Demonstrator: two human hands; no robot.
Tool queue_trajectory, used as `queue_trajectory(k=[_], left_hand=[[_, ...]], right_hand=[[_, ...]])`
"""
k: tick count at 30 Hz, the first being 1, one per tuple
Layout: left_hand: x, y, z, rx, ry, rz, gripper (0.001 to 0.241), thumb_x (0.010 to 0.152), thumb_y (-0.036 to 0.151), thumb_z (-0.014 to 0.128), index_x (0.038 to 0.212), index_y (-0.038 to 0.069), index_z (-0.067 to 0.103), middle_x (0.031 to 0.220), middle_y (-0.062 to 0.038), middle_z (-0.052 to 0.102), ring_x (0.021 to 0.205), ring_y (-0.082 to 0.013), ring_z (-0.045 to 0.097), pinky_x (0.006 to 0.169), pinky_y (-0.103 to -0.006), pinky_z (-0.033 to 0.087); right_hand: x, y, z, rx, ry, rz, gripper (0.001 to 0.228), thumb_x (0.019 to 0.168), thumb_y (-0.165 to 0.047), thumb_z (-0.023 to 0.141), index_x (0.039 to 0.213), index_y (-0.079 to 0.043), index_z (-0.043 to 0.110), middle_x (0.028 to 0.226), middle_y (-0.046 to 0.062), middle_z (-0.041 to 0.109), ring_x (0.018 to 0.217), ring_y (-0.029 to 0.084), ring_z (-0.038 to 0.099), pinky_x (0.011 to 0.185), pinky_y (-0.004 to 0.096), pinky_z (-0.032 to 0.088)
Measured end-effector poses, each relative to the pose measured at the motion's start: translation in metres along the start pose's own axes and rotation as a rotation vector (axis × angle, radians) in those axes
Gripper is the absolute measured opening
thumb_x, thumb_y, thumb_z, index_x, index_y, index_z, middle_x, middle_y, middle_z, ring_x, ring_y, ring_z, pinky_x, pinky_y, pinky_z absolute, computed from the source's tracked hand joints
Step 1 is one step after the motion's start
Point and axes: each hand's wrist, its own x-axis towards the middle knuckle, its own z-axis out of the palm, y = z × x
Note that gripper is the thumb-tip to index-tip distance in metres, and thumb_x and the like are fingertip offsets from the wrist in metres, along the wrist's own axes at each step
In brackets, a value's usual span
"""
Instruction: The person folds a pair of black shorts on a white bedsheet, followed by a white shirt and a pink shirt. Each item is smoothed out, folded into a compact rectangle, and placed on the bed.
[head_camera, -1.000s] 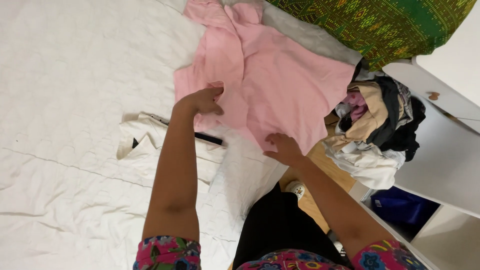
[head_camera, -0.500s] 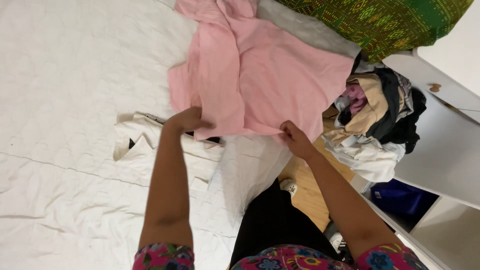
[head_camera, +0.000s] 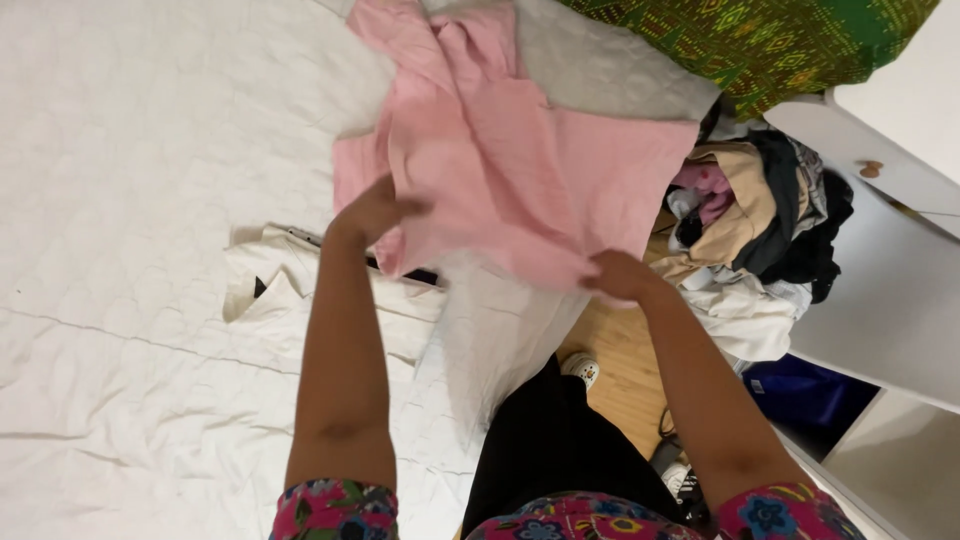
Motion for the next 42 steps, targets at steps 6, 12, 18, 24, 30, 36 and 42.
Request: queue_trajectory(k=[6, 12, 18, 24, 30, 36, 42], left_hand=[[0.000, 0.037, 0.044, -0.097, 0.455, 0.487, 0.093, 0.072, 0.012, 0.086, 0.153, 0.010, 0.039, 0.126, -0.010, 0.060, 0.112, -0.0218, 0.060, 0.092, -0.0362, 0.057], [-0.007, -0.084, 0.038, 0.280, 0.681, 0.312, 0.075, 0.068, 0.023, 0.094, 0.132, 0.001, 0.058, 0.118, -0.013, 0.072, 0.108, -0.0251, 0.068, 0.091, -0.0378, 0.056], [-0.050, -0.103, 0.001, 0.476, 0.541, 0.008, 0.039, 0.084, 0.027, 0.083, 0.114, 0.004, 0.072, 0.095, -0.014, 0.075, 0.087, -0.0281, 0.070, 0.079, -0.0392, 0.053], [-0.054, -0.103, -0.008, 0.595, 0.668, -0.027, 0.034, 0.090, 0.029, 0.073, 0.117, 0.010, 0.071, 0.101, -0.011, 0.076, 0.095, -0.0308, 0.071, 0.086, -0.0423, 0.051], [-0.030, -0.076, 0.004, 0.909, 0.484, -0.129, 0.078, 0.072, 0.040, 0.086, 0.137, 0.010, 0.053, 0.128, -0.015, 0.066, 0.117, -0.0328, 0.060, 0.093, -0.0566, 0.039], [0.016, 0.007, 0.045, 0.550, 0.749, -0.088, 0.091, 0.063, 0.050, 0.093, 0.135, 0.009, 0.055, 0.131, -0.013, 0.068, 0.123, -0.0315, 0.063, 0.100, -0.0471, 0.052], [0.083, -0.016, 0.035, 0.375, 0.718, 0.276, 0.073, 0.066, 0.031, 0.097, 0.125, 0.006, 0.063, 0.111, -0.010, 0.075, 0.103, -0.0316, 0.069, 0.083, -0.0453, 0.052]], right_hand=[[0.002, -0.038, -0.045, 0.265, 0.518, 0.284, 0.052, 0.087, -0.041, 0.077, 0.130, -0.014, 0.070, 0.117, 0.017, 0.075, 0.103, 0.031, 0.070, 0.090, 0.042, 0.055], [0.003, -0.006, 0.001, 0.309, 0.594, 0.386, 0.064, 0.074, -0.034, 0.084, 0.129, -0.013, 0.058, 0.114, 0.015, 0.072, 0.100, 0.033, 0.070, 0.085, 0.042, 0.054], [0.014, 0.073, 0.039, 0.030, 0.544, 0.237, 0.029, 0.086, -0.034, 0.076, 0.111, -0.018, 0.073, 0.107, 0.013, 0.074, 0.107, 0.035, 0.069, 0.098, 0.051, 0.050], [-0.008, 0.033, -0.017, -0.065, 0.570, 0.495, 0.021, 0.092, -0.028, 0.068, 0.110, -0.027, 0.078, 0.104, 0.008, 0.077, 0.099, 0.033, 0.071, 0.095, 0.055, 0.040], [-0.022, 0.006, -0.041, -0.078, 0.364, 0.592, 0.034, 0.078, -0.037, 0.080, 0.110, -0.025, 0.076, 0.104, 0.006, 0.077, 0.104, 0.031, 0.069, 0.094, 0.058, 0.037], [-0.035, 0.007, -0.045, -0.078, 0.425, 0.478, 0.041, 0.073, -0.038, 0.083, 0.110, -0.022, 0.075, 0.105, 0.007, 0.076, 0.102, 0.030, 0.070, 0.095, 0.055, 0.037], [-0.044, 0.005, -0.040, -0.018, 0.505, 0.340, 0.020, 0.084, -0.025, 0.074, 0.103, -0.022, 0.076, 0.101, 0.004, 0.075, 0.100, 0.027, 0.070, 0.090, 0.053, 0.036]])
